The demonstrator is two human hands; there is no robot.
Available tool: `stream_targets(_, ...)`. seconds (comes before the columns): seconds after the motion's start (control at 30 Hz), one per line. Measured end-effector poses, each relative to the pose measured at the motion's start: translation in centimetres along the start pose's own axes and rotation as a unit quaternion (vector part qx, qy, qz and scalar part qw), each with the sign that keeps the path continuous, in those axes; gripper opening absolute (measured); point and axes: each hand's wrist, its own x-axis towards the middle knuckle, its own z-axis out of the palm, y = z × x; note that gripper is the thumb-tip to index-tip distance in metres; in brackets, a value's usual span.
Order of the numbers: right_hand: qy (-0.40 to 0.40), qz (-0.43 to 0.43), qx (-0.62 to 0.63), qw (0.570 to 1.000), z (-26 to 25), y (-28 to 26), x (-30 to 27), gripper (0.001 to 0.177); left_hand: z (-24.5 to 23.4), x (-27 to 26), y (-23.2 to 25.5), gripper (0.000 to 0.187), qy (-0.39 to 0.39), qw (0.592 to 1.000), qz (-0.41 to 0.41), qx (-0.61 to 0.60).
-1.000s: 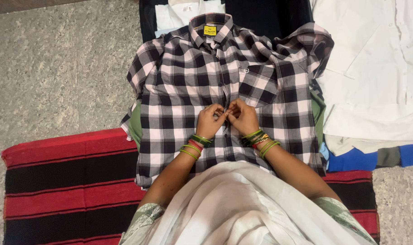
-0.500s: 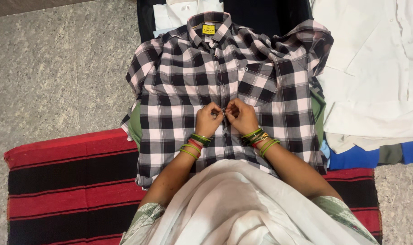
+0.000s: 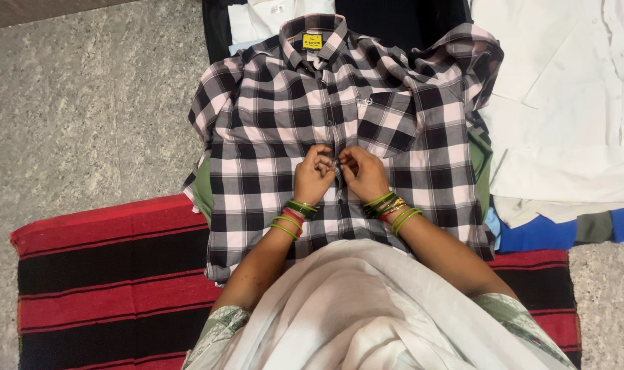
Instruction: The person packs a suitcase by placing folded shirts into the main compartment and then buttoning another shirt on the floor.
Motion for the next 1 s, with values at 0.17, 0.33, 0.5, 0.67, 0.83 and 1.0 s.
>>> stream_targets(0.17, 0.006, -0.009, -0.015, 1.0, 0.0, 0.0, 0.2, 0.021, -0.1, 0.0, 0.1, 0.046, -0.017, 1.0, 0.002, -0.004)
stream_targets(0.33, 0.0, 0.015, 0.013, 1.0, 0.1, 0.4, 0.2, 0.022, 0.0, -0.1, 0.3, 0.047, -0.01, 1.0, 0.015, 0.019)
stream_targets(0.5, -0.005, 0.018, 0.034, 0.999, 0.3, 1.0, 0.2, 0.022, 0.3, -0.5, 0.9, 0.046, 0.021, 0.99, 0.08, 0.11)
stream_targets(0.67, -0.01, 0.011, 0.014, 1.0, 0.2, 1.0, 0.1, 0.022, -0.1, -0.4, 1.1, 0.044, 0.012, 0.991, 0.066, 0.119)
stream_targets(0.83, -0.001, -0.001, 0.0, 1.0, 0.0, 0.2, 0.1, 0.021, 0.0, -0.5, 1.3, 0.045, 0.023, 0.991, 0.067, 0.116)
stream_targets(1.0, 0.0, -0.072, -0.037, 0.997, -1.5, -2.3, 1.3, 0.023, -0.2, -0.2, 1.8, 0.04, 0.008, 0.99, 0.051, 0.128)
